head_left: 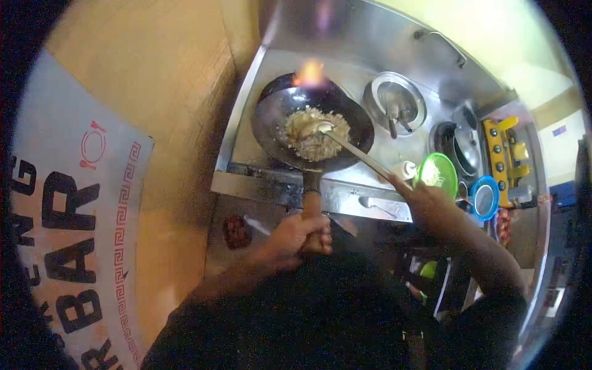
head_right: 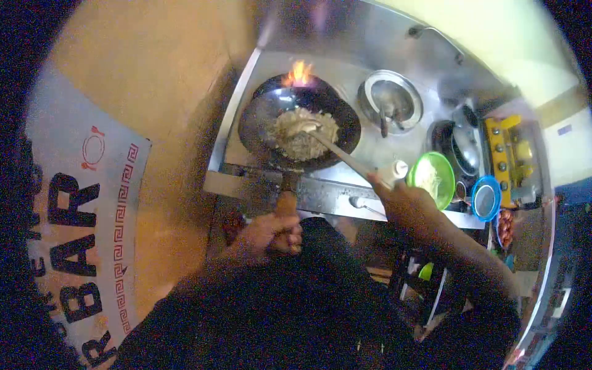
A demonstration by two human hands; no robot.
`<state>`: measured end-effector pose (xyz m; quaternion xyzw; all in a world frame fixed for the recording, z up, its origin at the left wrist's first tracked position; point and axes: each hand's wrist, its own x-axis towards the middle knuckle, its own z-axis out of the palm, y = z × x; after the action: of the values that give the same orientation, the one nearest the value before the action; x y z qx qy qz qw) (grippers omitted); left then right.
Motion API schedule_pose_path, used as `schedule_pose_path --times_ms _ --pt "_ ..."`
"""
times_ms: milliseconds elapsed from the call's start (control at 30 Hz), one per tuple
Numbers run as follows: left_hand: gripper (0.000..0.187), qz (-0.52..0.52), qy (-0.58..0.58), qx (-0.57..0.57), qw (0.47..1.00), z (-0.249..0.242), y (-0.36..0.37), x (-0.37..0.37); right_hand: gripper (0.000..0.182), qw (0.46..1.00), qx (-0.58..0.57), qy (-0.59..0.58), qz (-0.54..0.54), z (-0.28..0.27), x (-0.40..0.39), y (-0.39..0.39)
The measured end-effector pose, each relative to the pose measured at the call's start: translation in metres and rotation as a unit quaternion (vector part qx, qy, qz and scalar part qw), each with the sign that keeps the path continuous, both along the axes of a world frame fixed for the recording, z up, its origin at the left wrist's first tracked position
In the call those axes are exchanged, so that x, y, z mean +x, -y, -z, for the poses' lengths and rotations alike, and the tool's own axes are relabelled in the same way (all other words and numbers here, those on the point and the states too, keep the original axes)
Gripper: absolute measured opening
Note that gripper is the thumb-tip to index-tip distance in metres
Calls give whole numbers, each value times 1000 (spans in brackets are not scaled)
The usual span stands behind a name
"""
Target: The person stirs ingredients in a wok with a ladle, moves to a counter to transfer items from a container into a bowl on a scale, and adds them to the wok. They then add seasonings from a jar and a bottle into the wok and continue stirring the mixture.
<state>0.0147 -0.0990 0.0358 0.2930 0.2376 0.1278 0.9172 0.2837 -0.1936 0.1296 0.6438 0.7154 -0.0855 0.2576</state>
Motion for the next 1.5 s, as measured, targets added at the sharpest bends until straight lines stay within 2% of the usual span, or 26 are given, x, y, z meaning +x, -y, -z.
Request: schedule_pose_path --times_ms 33,67,167,200,267,333,367,400,467,533,600,667,733,833,933,967,1000,1067,1100,1200,1233,1333,1433,1500 --pt "19 34 -33 59 997 -2 13 -4 61 999 45 25 4 7 3 -11" --pt "18 13 -13 -6 1000 12 14 0 61 996 79 45 5 11 6 -26" --pt "15 -48 40 -123 990 64 -43 30 59 979 159 117 -50 -6 34 -57" --pt "15 -63 40 -152 986 72 -54 33 65 988 116 105 13 -25 30 -64" --pt "13 -70 38 -169 982 89 -65 36 64 984 123 129 4 -42 32 -62" --pt "12 -58 33 -151 986 100 -63 35 63 988 82 122 56 -34 29 -70" --pt "14 -73 26 -192 978 105 -62 34 62 988 58 117 85 -22 29 -72" --pt "13 -69 24 -186 980 113 -59 32 63 992 73 45 97 9 39 -79" --pt "10 -64 27 -165 984 133 -65 31 62 973 66 -89 204 78 69 -96" --pt "9 -75 39 -173 981 136 -65 26 55 948 180 -201 169 113 82 -92" --pt "9 -78 52 -190 977 149 -63 26 52 919 232 -231 221 148 70 -97" --pt "10 -64 59 -205 975 167 -66 27 55 870 196 -315 325 189 60 -124" --pt "12 -72 42 -181 980 159 -69 27 53 859 89 -349 364 128 9 -131" --pt "13 -86 27 -164 982 153 -66 17 50 905 260 -307 137 142 21 -98" --pt "13 -87 2 -151 985 166 -69 12 55 883 162 -293 328 99 -3 -88" --pt "14 -79 -11 -140 987 170 -73 12 54 906 254 -267 208 116 12 -84" --pt "15 -77 -1 -143 987 173 -75 12 53 867 215 -348 285 106 9 -83" --pt "16 -70 18 -153 986 181 -75 12 51 749 126 -492 426 71 0 -77" --pt "16 -72 10 -144 987 175 -75 11 47 711 132 -524 449 67 -5 -73" --pt "17 -77 2 -134 988 160 -71 9 46 681 87 -553 472 63 -3 -89" --pt "17 -80 9 -139 987 159 -72 9 45 628 70 -588 505 76 3 -94" --pt "18 -84 23 -163 983 169 -78 12 46 662 11 -578 477 115 9 -105" --pt "18 -82 20 -141 986 170 -71 12 45 848 135 -365 360 148 -3 -139" --pt "19 -94 14 -129 987 166 -73 11 40 785 79 -458 410 116 2 -136"
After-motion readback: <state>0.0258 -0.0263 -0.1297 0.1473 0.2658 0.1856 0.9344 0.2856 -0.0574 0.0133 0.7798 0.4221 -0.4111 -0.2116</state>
